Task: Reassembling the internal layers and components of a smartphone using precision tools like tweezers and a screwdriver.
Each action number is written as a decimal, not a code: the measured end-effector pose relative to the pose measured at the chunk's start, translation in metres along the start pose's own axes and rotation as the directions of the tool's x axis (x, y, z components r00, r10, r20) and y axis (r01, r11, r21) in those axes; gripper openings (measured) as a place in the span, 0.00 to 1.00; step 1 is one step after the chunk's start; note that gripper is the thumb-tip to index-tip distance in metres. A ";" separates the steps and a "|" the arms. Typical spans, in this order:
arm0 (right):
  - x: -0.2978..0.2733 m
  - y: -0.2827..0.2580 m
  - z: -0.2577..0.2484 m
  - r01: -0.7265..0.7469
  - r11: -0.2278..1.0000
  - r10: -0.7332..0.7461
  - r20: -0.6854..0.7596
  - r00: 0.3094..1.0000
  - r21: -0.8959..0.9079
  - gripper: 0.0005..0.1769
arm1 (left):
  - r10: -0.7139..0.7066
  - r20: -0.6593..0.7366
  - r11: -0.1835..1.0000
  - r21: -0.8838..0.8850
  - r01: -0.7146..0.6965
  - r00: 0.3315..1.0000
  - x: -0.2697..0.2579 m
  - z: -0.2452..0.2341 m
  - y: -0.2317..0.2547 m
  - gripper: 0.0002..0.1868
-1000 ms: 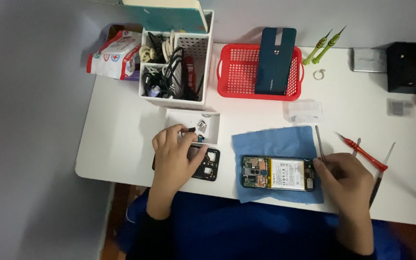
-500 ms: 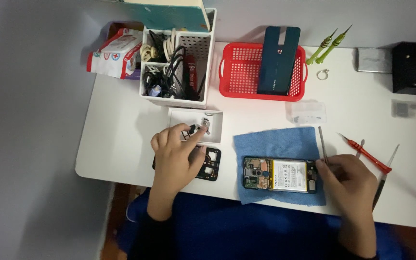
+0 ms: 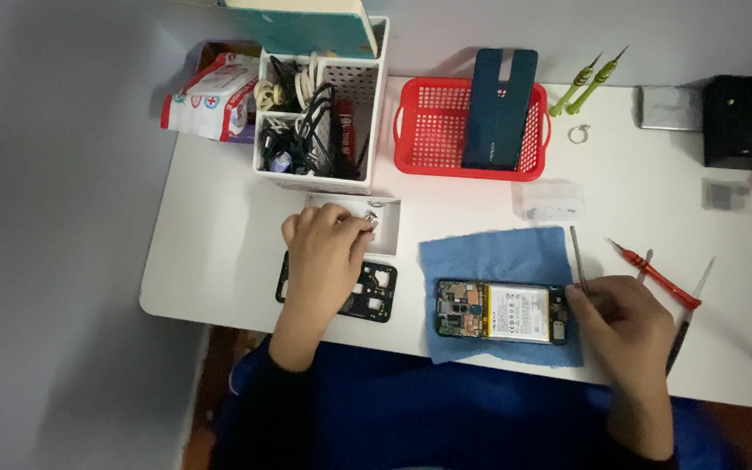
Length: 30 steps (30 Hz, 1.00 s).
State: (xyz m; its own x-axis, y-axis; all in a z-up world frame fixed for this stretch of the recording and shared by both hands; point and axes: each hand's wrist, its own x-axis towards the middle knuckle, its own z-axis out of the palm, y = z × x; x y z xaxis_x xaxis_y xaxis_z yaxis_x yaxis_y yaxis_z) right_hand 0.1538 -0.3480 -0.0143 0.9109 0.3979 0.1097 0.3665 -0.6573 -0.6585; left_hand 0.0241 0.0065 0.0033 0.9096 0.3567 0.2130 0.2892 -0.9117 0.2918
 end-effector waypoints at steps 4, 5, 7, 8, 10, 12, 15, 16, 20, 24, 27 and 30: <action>-0.001 -0.003 0.000 -0.056 0.998 0.055 -0.021 0.998 -0.009 0.08 | 0.022 0.107 0.996 0.082 -0.031 0.994 0.014 -0.001 0.000 0.07; -0.001 -0.005 -0.001 -0.050 0.999 0.049 -0.018 0.999 -0.013 0.08 | 0.028 0.143 0.994 0.101 -0.043 0.989 0.017 -0.001 0.000 0.08; -0.001 -0.007 -0.004 -0.049 0.998 0.049 -0.015 0.999 -0.024 0.07 | 0.037 0.182 0.992 0.113 -0.058 0.983 0.020 0.001 -0.001 0.09; -0.001 -0.007 -0.003 -0.033 0.999 0.033 -0.017 0.999 -0.002 0.07 | 0.037 0.199 0.993 0.107 -0.059 0.979 0.021 0.003 -0.003 0.09; -0.001 -0.006 -0.004 -0.018 1.000 0.018 -0.022 1.000 0.022 0.08 | 0.041 0.216 0.993 0.101 -0.064 0.976 0.021 0.007 -0.007 0.08; -0.001 -0.005 -0.005 0.048 0.998 -0.048 -0.010 0.999 0.043 0.09 | -0.002 0.239 0.999 0.042 -0.008 0.971 0.021 0.012 -0.010 0.06; 0.001 -0.015 -0.005 -0.036 0.991 0.045 -0.064 0.997 0.132 0.09 | 0.039 0.256 0.998 0.037 -0.050 0.966 0.024 0.003 -0.007 0.08; 0.001 -0.013 -0.005 -0.036 0.991 0.046 -0.068 0.997 0.133 0.09 | 0.042 0.255 0.998 0.037 -0.053 0.966 0.024 0.002 -0.006 0.08; 0.001 -0.013 -0.008 -0.051 0.993 0.054 -0.026 0.998 0.109 0.11 | 0.075 0.183 0.997 -0.007 -0.075 0.980 0.021 -0.010 0.002 0.07; 0.002 -0.009 -0.005 -0.083 0.991 0.085 -0.012 0.996 0.102 0.11 | 0.061 -0.039 0.940 -0.333 -0.071 0.997 0.012 -0.025 0.016 0.08; 0.000 -0.008 -0.003 -0.043 0.992 0.049 -0.048 0.998 0.119 0.11 | 0.022 -0.143 0.875 -0.476 -0.088 0.990 -0.008 -0.044 0.040 0.14; 0.000 -0.004 -0.003 -0.029 0.994 0.034 -0.047 0.998 0.103 0.10 | 0.012 -0.144 0.823 -0.560 -0.092 0.989 -0.029 -0.036 0.060 0.10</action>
State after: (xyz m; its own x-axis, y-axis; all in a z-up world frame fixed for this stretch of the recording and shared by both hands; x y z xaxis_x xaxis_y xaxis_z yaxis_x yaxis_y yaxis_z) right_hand 0.1528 -0.3470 -0.0093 0.9305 0.3452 0.1224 0.3188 -0.5990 -0.7345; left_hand 0.0043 -0.0510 0.0480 0.8607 0.3711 0.3486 -0.0123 -0.6694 0.7428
